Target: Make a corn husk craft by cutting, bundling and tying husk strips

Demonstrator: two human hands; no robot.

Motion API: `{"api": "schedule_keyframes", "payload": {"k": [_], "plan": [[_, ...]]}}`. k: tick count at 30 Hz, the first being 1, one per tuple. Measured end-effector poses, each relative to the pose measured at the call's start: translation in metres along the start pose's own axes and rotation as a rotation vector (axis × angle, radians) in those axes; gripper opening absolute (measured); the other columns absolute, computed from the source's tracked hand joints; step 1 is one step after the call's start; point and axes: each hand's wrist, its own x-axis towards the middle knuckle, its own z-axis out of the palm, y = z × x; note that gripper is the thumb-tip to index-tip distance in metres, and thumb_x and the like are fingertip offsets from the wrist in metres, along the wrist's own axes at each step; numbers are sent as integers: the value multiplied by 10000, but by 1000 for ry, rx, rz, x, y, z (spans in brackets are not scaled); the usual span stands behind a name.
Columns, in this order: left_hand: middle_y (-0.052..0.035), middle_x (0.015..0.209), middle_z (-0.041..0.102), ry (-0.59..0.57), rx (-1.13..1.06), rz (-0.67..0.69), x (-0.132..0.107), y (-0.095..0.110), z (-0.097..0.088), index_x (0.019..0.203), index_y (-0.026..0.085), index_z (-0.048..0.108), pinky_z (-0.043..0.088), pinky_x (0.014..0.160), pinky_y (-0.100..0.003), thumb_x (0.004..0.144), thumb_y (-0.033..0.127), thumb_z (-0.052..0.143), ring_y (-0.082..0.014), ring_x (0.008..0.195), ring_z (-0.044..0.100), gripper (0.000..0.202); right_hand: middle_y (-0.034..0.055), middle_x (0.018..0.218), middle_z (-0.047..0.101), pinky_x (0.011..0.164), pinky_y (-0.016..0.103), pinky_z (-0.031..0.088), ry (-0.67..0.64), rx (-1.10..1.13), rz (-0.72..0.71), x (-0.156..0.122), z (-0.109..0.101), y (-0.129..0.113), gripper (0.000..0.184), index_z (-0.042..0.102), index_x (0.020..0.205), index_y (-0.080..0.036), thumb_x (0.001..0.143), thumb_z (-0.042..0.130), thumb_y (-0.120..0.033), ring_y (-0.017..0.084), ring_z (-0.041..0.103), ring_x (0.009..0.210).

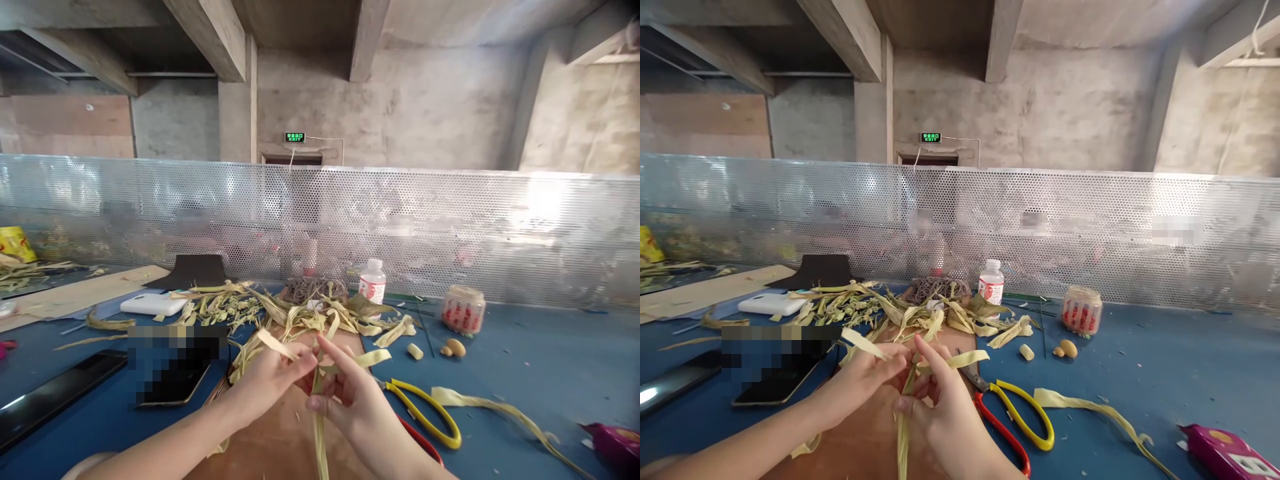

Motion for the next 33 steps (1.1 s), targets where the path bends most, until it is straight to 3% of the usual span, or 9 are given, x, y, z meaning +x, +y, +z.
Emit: {"api": "schedule_keyframes", "payload": {"k": [7,14,17,22,28,33], "plan": [[-40,799,675,-18,43,-14,3,1,3,805,156,685,433,730,-289,799,362,590,-176,772,590,227,28,1096,440,729,271,475,-24,-160,-107,0,-1,1,667,469,1302,-364,703,614,-109,91,492,741],[-29,738,657,0,-23,-44,2,2,4,898,162,706,430,655,-260,790,336,600,-153,699,564,231,21,966,478,748,276,462,-19,-300,-73,0,-1,-7,526,588,1210,-293,710,632,-136,89,497,696],[-26,715,645,25,1,-50,2,1,4,874,157,714,421,641,-257,779,357,612,-135,652,527,244,10,854,492,724,273,463,-19,-280,-54,2,-1,-4,550,567,1240,-253,704,642,-158,110,516,707],[-30,750,659,25,30,-52,1,1,3,1016,181,698,406,608,-255,769,336,617,-134,638,514,302,24,925,498,660,255,463,7,-257,-45,4,-2,-1,624,547,1263,-248,659,660,-144,91,505,658],[-52,977,691,-68,-77,-50,-2,10,4,1080,216,669,440,808,-321,722,238,659,-211,904,596,360,-24,733,479,641,244,448,7,-255,-16,5,-5,-2,682,493,1314,-246,661,656,-133,102,470,640],[-60,905,710,-30,-95,-85,-2,9,7,1022,188,688,448,807,-330,730,262,661,-225,888,614,303,-29,713,472,668,259,430,5,-294,-7,5,-5,-2,689,472,1331,-248,672,633,-125,111,466,653]]}}
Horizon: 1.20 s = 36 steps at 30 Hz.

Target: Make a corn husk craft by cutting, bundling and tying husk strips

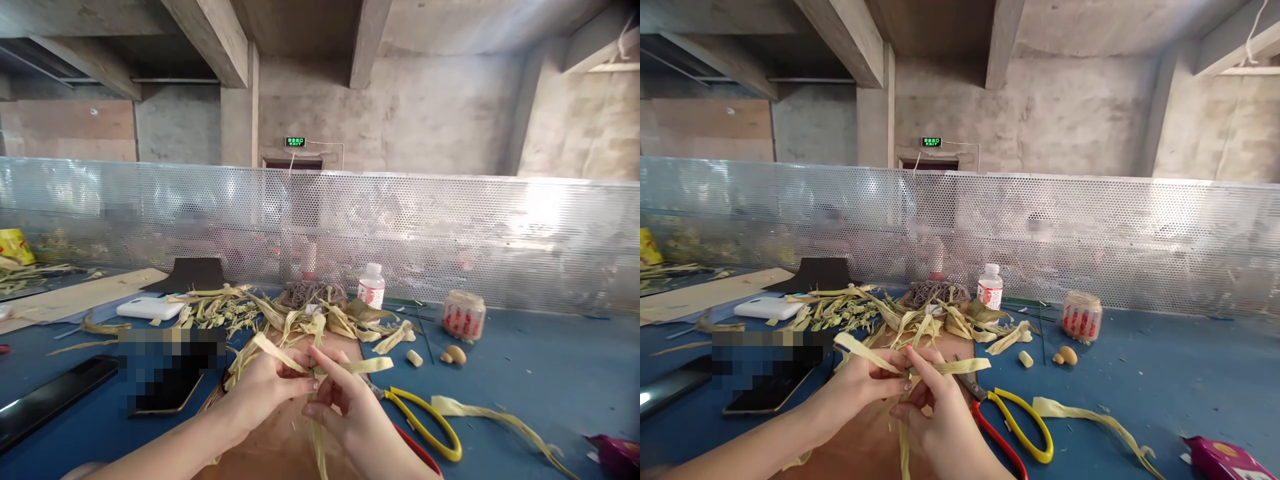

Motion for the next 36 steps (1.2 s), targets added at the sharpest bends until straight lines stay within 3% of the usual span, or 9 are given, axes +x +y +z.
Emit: {"api": "schedule_keyframes", "payload": {"k": [5,10,18,20,22,24,26,31,36], "plan": [[-65,949,708,17,-6,-6,0,1,1,1082,188,670,444,828,-334,733,257,664,-228,920,610,356,-16,753,491,700,269,405,10,-21,-4,-1,1,-3,638,485,1322,-232,702,594,-129,118,453,686],[-81,1010,696,3,-22,25,-1,3,1,1122,182,652,434,863,-358,742,258,658,-234,939,603,387,-29,700,471,612,239,388,26,-1,27,0,2,-7,609,508,1305,-222,706,594,-148,102,406,616],[-68,1022,684,-57,-93,39,-1,1,-3,1031,194,682,426,839,-318,732,210,656,-209,943,589,301,53,1192,502,603,218,423,68,91,-65,-1,1,-4,578,541,1270,-272,705,650,-226,67,429,625],[-66,942,689,-102,-191,2,2,-2,-7,1064,186,658,424,756,-282,730,173,632,-179,857,594,336,53,1159,516,604,219,425,78,118,-54,-1,-1,-4,567,523,1285,-272,731,644,-264,65,423,617],[-56,899,679,-50,-308,-40,6,-6,-12,1057,189,639,405,669,-257,742,192,607,-152,764,584,317,41,1051,550,588,220,420,86,108,-38,-1,-3,-3,561,514,1294,-265,745,633,-281,62,407,587],[-39,806,654,68,-362,-85,9,-9,-15,924,179,644,386,614,-250,779,311,588,-140,687,562,203,22,930,561,583,224,417,85,54,-44,-1,-4,-3,561,519,1291,-259,741,630,-267,65,395,567],[-15,664,593,119,-341,-120,9,-11,-16,749,167,614,360,563,-244,797,462,554,-128,602,520,305,4,840,543,577,229,410,83,-13,-61,-1,-4,-3,560,531,1281,-260,730,625,-229,69,381,552],[-6,558,513,-79,-194,-171,5,-12,-15,645,141,609,254,490,-233,782,535,552,-92,486,411,420,-26,720,468,571,230,398,73,-93,-51,0,-5,-5,568,520,1293,-259,734,606,-199,80,369,544],[1,531,498,-77,-195,-110,5,-12,-15,633,142,615,238,507,-241,773,450,612,-87,499,368,338,-28,706,460,595,235,412,69,-107,-48,-1,-4,-2,583,505,1303,-269,737,591,-163,86,388,554]]}}
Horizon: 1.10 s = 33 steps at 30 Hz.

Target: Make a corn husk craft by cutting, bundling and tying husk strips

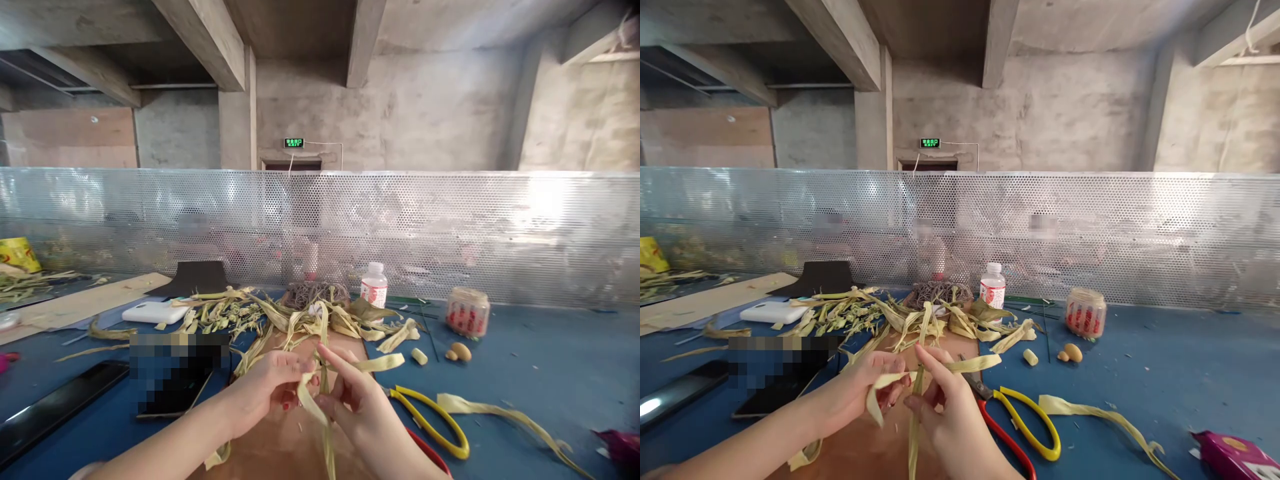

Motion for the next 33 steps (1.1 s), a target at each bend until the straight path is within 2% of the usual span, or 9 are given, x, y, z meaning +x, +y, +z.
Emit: {"api": "schedule_keyframes", "payload": {"k": [5,10,14,16,21,24,29,31,33], "plan": [[0,554,494,-71,-27,-85,-2,-1,0,666,142,657,248,504,-229,736,401,674,-80,518,356,268,-8,774,492,596,238,427,20,-3,-26,-2,2,1,551,511,1296,-272,755,588,-205,84,399,558],[13,633,529,13,-191,-123,-2,-1,3,681,156,655,273,499,-188,656,267,766,-56,540,397,159,28,994,512,586,222,427,31,48,-15,-2,4,3,579,500,1301,-294,739,604,-200,71,410,591],[17,615,520,31,-307,-106,0,1,4,650,142,623,293,506,-195,674,274,752,-63,546,451,186,61,1204,430,595,220,444,-38,175,-7,-2,7,8,659,459,1329,-309,705,637,-191,44,418,592],[12,629,530,45,-293,-105,0,2,4,627,136,608,298,508,-196,671,273,753,-68,565,474,204,65,1216,423,625,225,458,-59,233,2,-2,5,7,676,439,1343,-303,706,649,-217,50,443,621],[9,653,565,155,-202,-78,1,-2,4,672,143,613,305,524,-185,653,264,770,-74,618,508,199,44,1041,515,701,232,463,-34,303,69,-3,-3,-1,631,441,1349,-260,742,608,-219,80,474,687],[22,663,558,191,-231,-55,3,-5,3,709,153,621,329,540,-187,644,258,777,-74,632,515,199,58,1115,488,670,218,459,-66,315,57,-2,-2,-2,647,439,1350,-261,730,614,-199,67,454,663],[4,694,583,166,-227,-12,2,-5,6,760,161,639,431,614,-249,647,289,769,-134,677,572,214,71,1317,362,653,221,469,-119,340,28,0,5,7,686,425,1353,-305,710,632,-190,43,441,632],[-4,708,601,161,-175,-7,1,-3,8,818,172,655,459,655,-279,665,312,752,-155,699,590,229,68,1364,341,674,230,472,-127,363,44,0,6,9,702,433,1347,-309,691,649,-186,42,456,635],[-12,740,625,167,-104,14,-1,-2,10,880,184,663,468,706,-289,695,328,726,-163,738,601,243,58,1388,352,746,253,468,-129,397,73,-3,5,9,680,455,1333,-306,693,649,-184,76,515,723]]}}
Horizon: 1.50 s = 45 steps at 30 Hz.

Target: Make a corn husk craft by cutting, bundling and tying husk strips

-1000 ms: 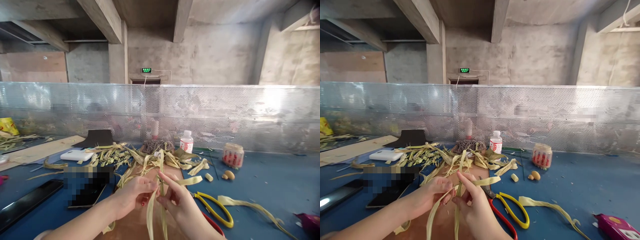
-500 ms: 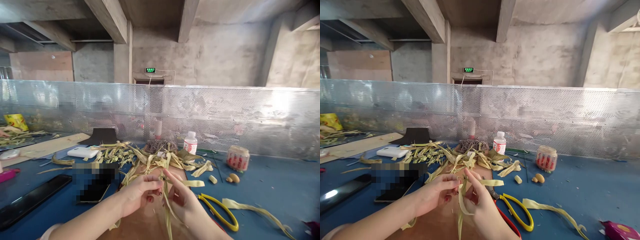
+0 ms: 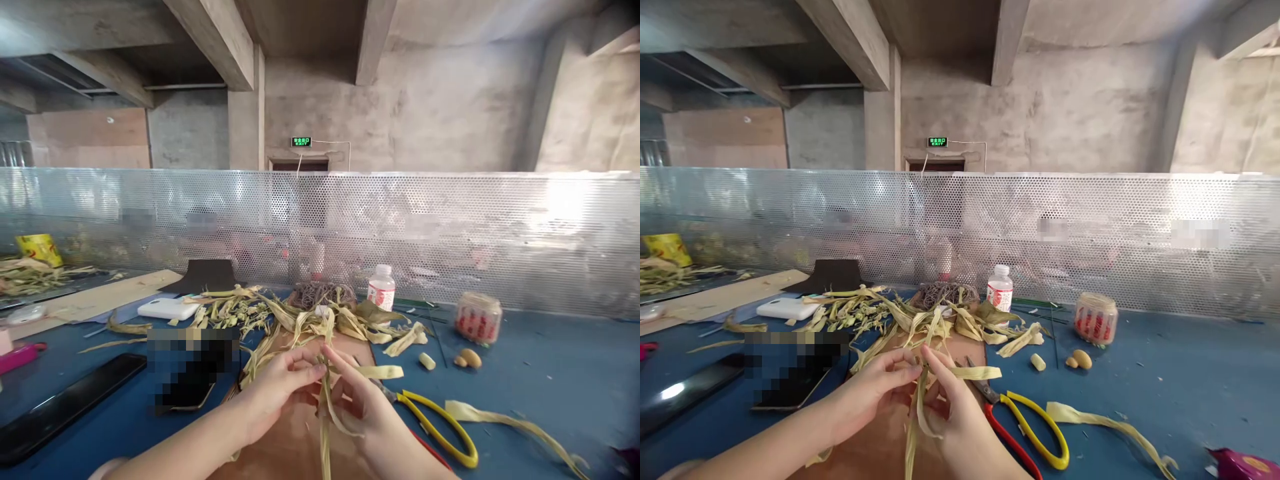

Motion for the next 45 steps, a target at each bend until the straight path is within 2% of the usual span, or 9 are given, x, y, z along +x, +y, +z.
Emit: {"api": "schedule_keyframes", "payload": {"k": [6,12,17,26,31,34,37,39,45], "plan": [[-34,803,641,1,140,96,-1,2,3,904,170,650,474,745,-329,752,346,658,-193,781,609,232,44,1170,578,931,354,385,52,125,125,-6,-3,-10,523,516,1290,-283,769,552,-249,209,538,1030],[-8,736,614,66,263,145,-1,0,5,827,160,651,446,693,-278,761,326,642,-148,703,566,178,7,834,588,813,324,422,60,88,108,-2,-2,-12,613,454,1333,-283,756,658,-328,165,546,824],[-30,783,620,12,148,101,0,-3,5,782,150,650,455,760,-311,757,318,650,-179,792,590,169,-19,739,528,749,300,440,53,37,42,2,-3,-5,616,441,1344,-243,771,647,-336,125,488,715],[-34,818,625,13,55,69,0,-3,6,823,160,666,465,784,-315,729,254,685,-168,800,585,133,6,847,580,779,318,485,82,-9,34,1,-1,-11,575,454,1336,-234,782,605,-256,120,538,740],[-27,795,618,53,67,81,1,-3,3,837,163,660,449,734,-270,714,266,706,-147,781,562,167,25,1236,515,791,287,510,52,-85,-11,0,-4,-12,548,448,1330,-311,808,537,-172,85,556,759],[-31,792,627,93,125,96,2,-4,4,810,156,649,428,695,-243,703,282,716,-142,777,560,179,8,1372,418,844,277,498,51,-221,-62,-1,-6,-11,597,409,1350,-344,807,497,-110,122,567,956],[-39,805,637,61,112,98,2,-6,7,860,161,637,440,702,-262,712,297,706,-159,789,580,212,-4,1386,420,1030,314,370,48,-401,-159,-1,-6,-9,643,419,1347,-333,778,494,-44,166,425,1235],[-31,782,629,33,58,99,2,-8,10,871,166,617,455,691,-275,727,291,689,-159,758,586,204,-2,1376,443,1093,340,283,60,-484,-197,-1,-5,-7,635,449,1330,-325,768,505,-33,173,380,1284],[10,685,598,65,17,101,5,-10,12,757,167,552,444,591,-237,711,285,691,-118,625,560,187,37,1285,551,1056,399,351,177,-352,-58,1,2,-5,489,557,1245,-285,769,650,-229,232,455,1237]]}}
